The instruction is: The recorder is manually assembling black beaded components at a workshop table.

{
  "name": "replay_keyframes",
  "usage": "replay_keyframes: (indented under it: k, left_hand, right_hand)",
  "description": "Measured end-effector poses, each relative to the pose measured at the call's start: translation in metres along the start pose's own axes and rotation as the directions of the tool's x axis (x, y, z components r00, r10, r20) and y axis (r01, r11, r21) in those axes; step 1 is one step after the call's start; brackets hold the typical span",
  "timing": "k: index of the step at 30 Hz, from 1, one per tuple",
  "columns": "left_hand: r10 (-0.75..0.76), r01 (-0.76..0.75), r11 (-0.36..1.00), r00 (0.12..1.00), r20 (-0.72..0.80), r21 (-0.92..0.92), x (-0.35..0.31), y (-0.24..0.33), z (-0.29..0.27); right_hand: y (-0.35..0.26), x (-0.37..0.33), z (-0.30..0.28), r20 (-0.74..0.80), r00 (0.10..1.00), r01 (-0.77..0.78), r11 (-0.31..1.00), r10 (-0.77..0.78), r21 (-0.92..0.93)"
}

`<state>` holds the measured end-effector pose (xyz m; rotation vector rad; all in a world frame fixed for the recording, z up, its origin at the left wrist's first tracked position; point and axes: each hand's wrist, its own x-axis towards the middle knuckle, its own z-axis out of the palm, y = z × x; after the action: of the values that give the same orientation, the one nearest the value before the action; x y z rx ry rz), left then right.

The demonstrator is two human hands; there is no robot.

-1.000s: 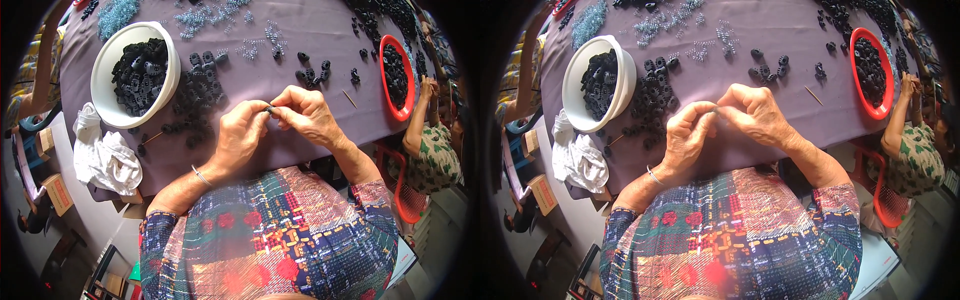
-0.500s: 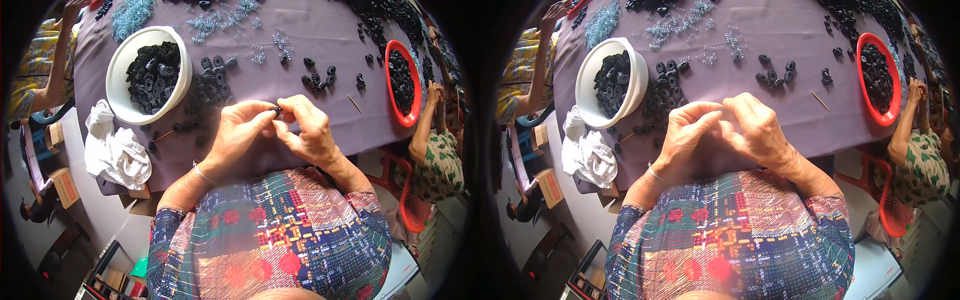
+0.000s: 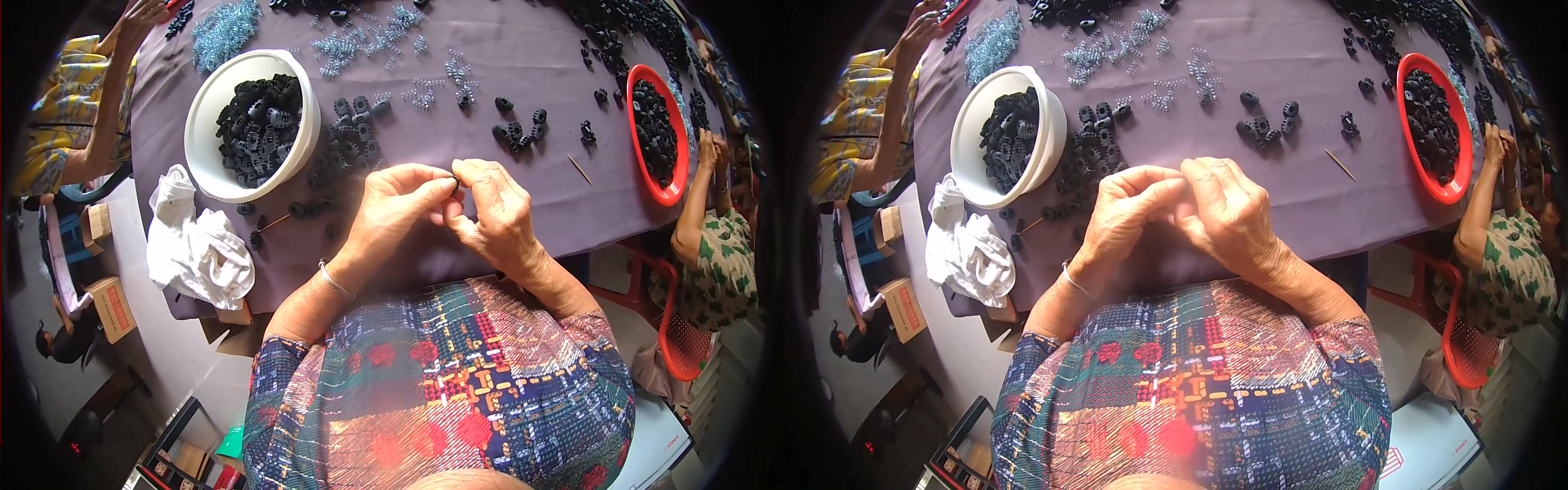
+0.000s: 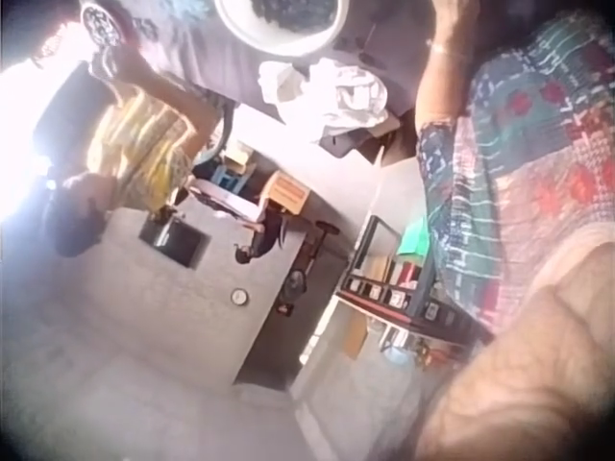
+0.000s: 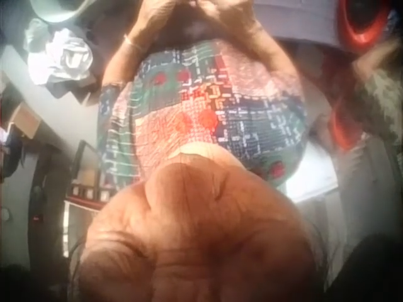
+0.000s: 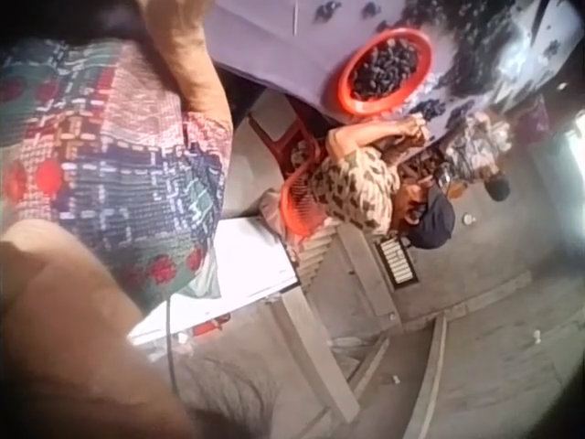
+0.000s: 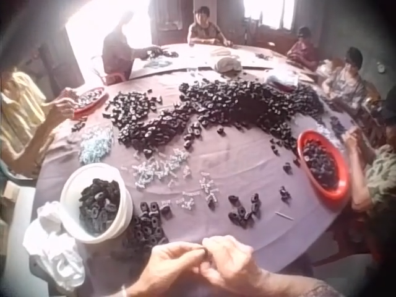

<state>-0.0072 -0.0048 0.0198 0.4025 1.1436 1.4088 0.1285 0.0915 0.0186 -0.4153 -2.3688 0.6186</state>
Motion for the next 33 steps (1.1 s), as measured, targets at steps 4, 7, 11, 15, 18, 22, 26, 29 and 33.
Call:
replay_keyframes:
  k: [4,7,11,15,18,22,26,29,33]
  left_hand:
    - [0.005,-0.005,1.000,0.999,-0.032,0.012,0.001,0.001,0.003]
    - [0.088,-0.091,0.995,0.993,-0.075,-0.045,0.001,-0.001,0.005]
    - [0.084,-0.094,0.990,0.991,-0.105,-0.102,0.001,-0.001,0.003]
    - [0.052,-0.077,0.975,0.991,-0.123,-0.210,0.002,-0.001,0.003]
    - [0.031,-0.058,0.963,0.994,-0.105,-0.265,0.001,0.000,-0.001]
    - [0.016,-0.037,0.958,0.997,-0.076,-0.284,0.001,0.000,-0.002]
    - [-0.011,-0.015,0.960,0.996,-0.092,-0.279,0.001,0.001,-0.003]
    - [-0.025,0.005,0.972,0.996,-0.084,-0.235,0.002,0.001,-0.002]
    - [-0.022,0.007,0.982,0.997,-0.079,-0.189,0.002,-0.001,-0.003]
  right_hand:
    - [-0.001,0.000,0.004,-0.012,1.000,0.023,0.999,-0.023,-0.041]
    - [-0.002,0.003,0.006,-0.016,0.999,0.030,0.999,-0.031,-0.033]
    - [-0.001,0.003,0.011,-0.027,0.999,0.046,0.999,-0.047,-0.020]
    - [-0.005,0.008,0.013,-0.041,0.999,0.027,0.999,-0.025,0.047]
    - [-0.004,0.012,0.011,-0.016,1.000,0.012,0.999,-0.012,0.036]
    - [-0.001,0.017,0.006,0.093,0.996,0.018,0.999,-0.013,-0.045]
    - [0.000,0.018,0.006,0.115,0.993,0.032,0.997,-0.024,-0.071]
    - [0.002,0.018,0.005,0.132,0.991,0.024,0.995,-0.012,-0.092]
    - [0.008,0.017,0.005,0.115,0.992,0.060,0.997,-0.053,-0.051]
